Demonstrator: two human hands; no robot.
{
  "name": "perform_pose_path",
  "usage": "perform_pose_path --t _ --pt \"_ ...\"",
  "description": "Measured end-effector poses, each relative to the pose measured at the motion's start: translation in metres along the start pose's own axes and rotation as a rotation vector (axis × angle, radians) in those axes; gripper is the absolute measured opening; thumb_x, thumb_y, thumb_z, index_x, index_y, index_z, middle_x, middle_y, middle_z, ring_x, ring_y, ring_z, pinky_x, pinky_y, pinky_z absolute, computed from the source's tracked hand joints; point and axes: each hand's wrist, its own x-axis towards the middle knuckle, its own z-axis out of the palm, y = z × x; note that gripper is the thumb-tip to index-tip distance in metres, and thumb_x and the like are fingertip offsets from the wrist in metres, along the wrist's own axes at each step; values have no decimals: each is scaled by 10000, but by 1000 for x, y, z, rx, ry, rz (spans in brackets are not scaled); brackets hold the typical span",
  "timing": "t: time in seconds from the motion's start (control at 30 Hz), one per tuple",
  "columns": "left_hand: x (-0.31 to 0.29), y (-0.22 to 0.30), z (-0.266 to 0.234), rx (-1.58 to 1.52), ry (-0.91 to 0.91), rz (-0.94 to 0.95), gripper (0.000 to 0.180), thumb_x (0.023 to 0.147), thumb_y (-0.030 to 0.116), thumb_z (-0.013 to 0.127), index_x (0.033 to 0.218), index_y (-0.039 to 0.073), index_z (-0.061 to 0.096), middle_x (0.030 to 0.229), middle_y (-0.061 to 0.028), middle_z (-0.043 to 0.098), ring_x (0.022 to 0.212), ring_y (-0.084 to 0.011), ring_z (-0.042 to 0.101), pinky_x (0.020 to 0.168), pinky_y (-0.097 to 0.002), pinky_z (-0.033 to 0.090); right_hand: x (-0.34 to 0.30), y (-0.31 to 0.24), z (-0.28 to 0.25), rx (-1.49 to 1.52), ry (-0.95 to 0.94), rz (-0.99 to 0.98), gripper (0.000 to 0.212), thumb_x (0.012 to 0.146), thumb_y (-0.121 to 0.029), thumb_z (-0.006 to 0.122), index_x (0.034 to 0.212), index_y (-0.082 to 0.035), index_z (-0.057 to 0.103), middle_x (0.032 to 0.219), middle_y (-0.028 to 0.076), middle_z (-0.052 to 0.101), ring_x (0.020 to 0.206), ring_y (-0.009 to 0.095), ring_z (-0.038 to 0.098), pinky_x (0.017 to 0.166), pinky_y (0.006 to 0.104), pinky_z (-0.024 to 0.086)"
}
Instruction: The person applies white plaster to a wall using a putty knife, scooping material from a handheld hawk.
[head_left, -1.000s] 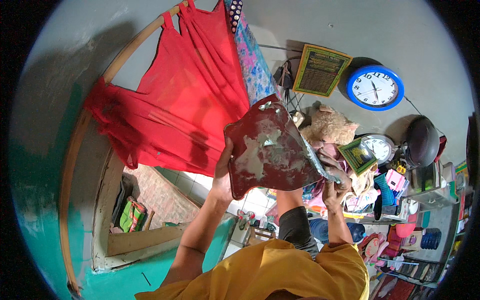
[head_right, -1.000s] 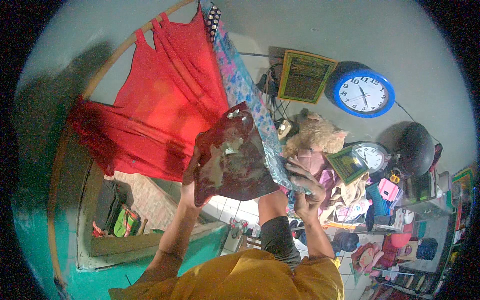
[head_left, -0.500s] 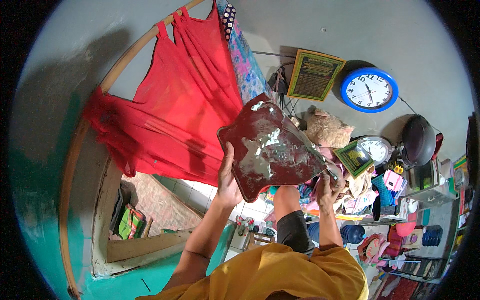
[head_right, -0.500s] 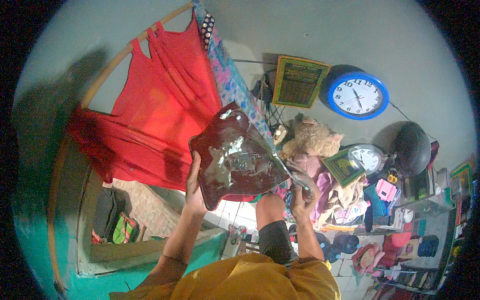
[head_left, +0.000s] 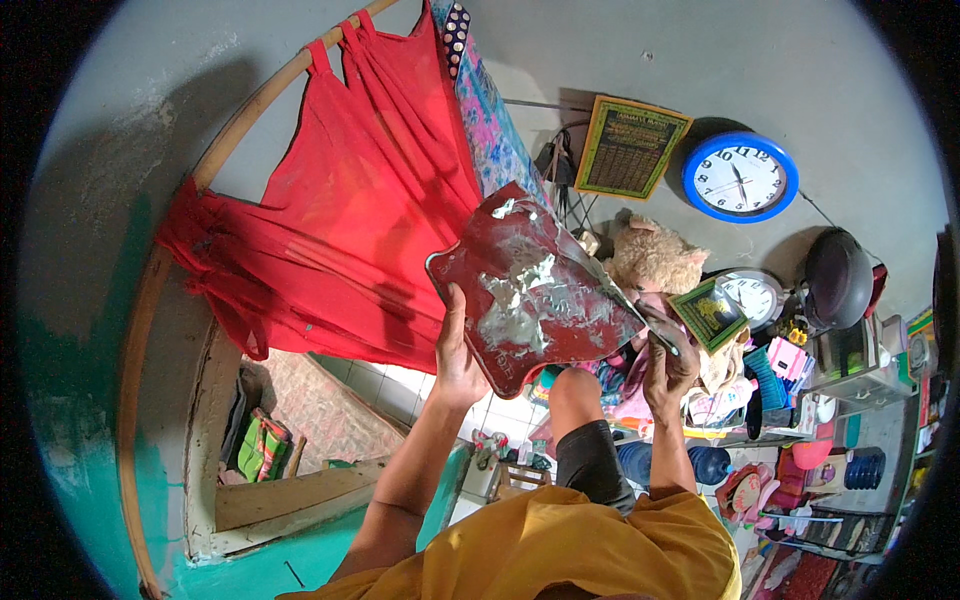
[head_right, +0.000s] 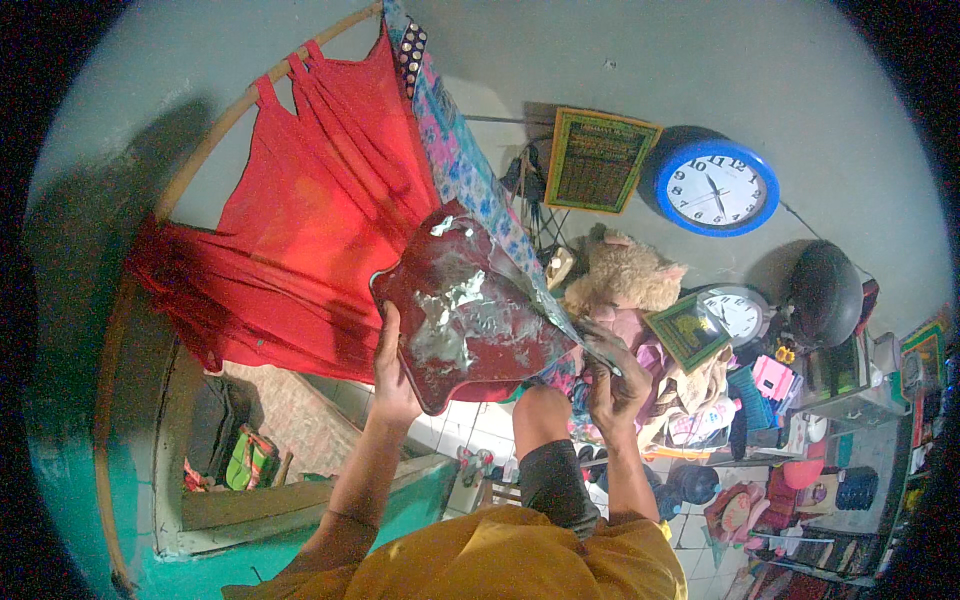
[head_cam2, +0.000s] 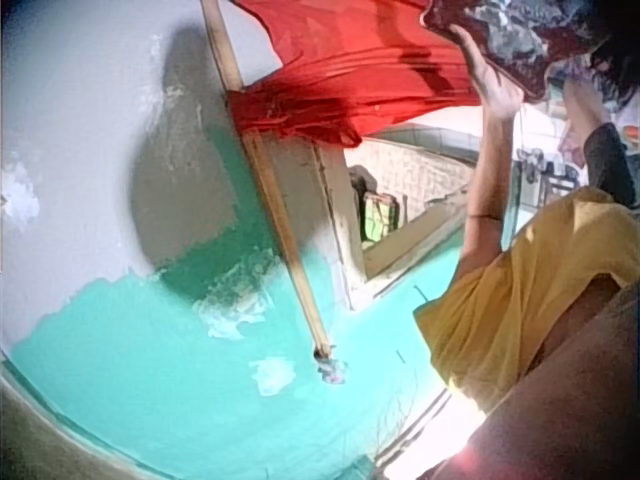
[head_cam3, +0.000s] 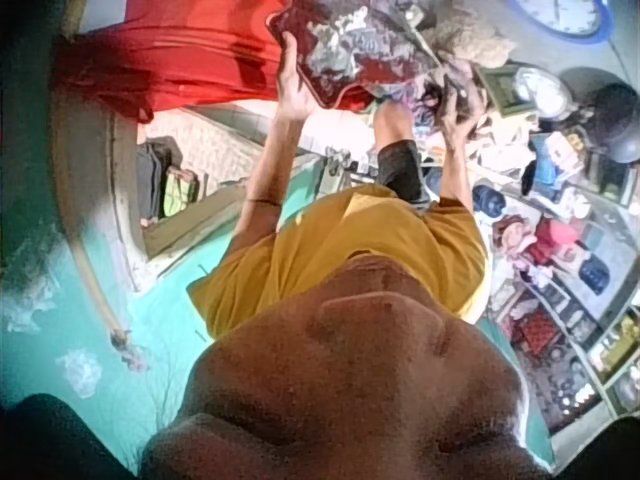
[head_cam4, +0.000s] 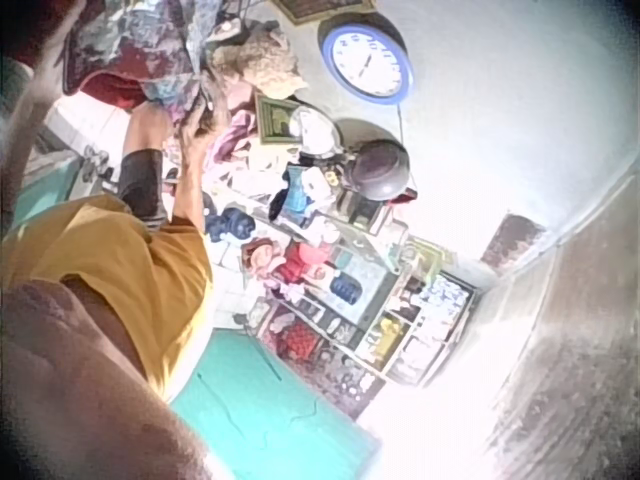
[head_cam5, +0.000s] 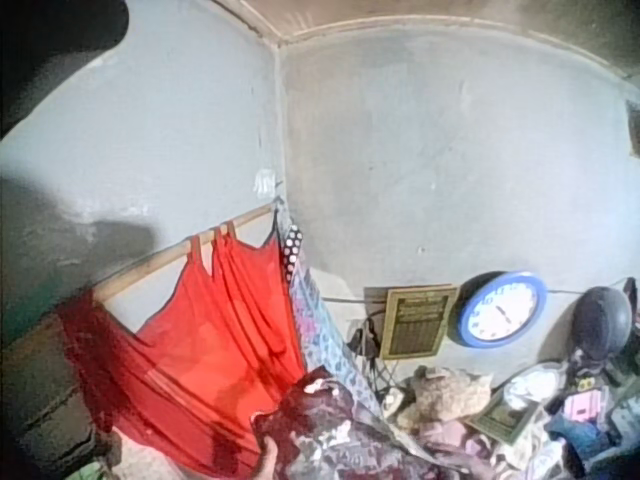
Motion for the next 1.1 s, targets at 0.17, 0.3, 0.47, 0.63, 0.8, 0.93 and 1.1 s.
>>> perform_pose_path --t 0.17,0.3,0.47,0.63,0.8,0.93,1.1 --pt "1 -5 1 -8 55 18 549 850 525 381 1159 80 469 1032 -121 578 877 -246 597 766 -434 497 20 -17 -1 -144 -70 -176 125 806 50 491 913 58 557 992 198 593 1004 286 546 887 349 389" --pt "2 -5 0 -42 33 4 550 854 528 369 1163 83 468 1026 -121 580 863 -245 597 762 -433 496 26 -29 -2 -223 -80 -181 158 770 98 476 898 54 557 976 181 602 984 287 561 899 366 383" --pt "2 -4 -1 -87 26 -29 535 858 525 362 1157 96 473 1020 -117 582 843 -238 600 748 -429 499 31 -26 -10 -324 -128 -259 190 733 121 481 889 45 559 958 181 604 973 300 567 898 385 390" --pt "0 -2 3 -97 -6 -37 483 860 526 355 1147 159 483 1011 -111 587 827 -231 605 735 -427 504 37 -27 -9 -361 -161 -323 211 702 127 490 881 40 561 939 177 606 969 312 568 894 407 396" --pt "1 -3 -4 -302 -281 -100 553 882 486 336 1249 73 363 1194 -111 479 1064 -246 497 909 -429 406 38 -24 -8 -331 -136 -334 242 682 133 489 887 32 567 937 174 606 961 318 569 883 418 402" --pt "1 -3 -3 -196 -174 -56 551 884 481 336 1253 72 362 1200 -114 477 1072 -251 493 915 -433 399 41 -29 -3 -366 -135 -337 274 671 150 478 896 27 570 948 172 605 961 310 570 875 406 406" --pt "-4 -2 16 -205 -20 -78 444 873 486 373 1137 146 483 1004 -91 585 831 -215 600 710 -372 512 37 -18 -1 -384 -104 -263 238 687 112 494 898 32 570 960 164 606 957 298 570 868 365 404"
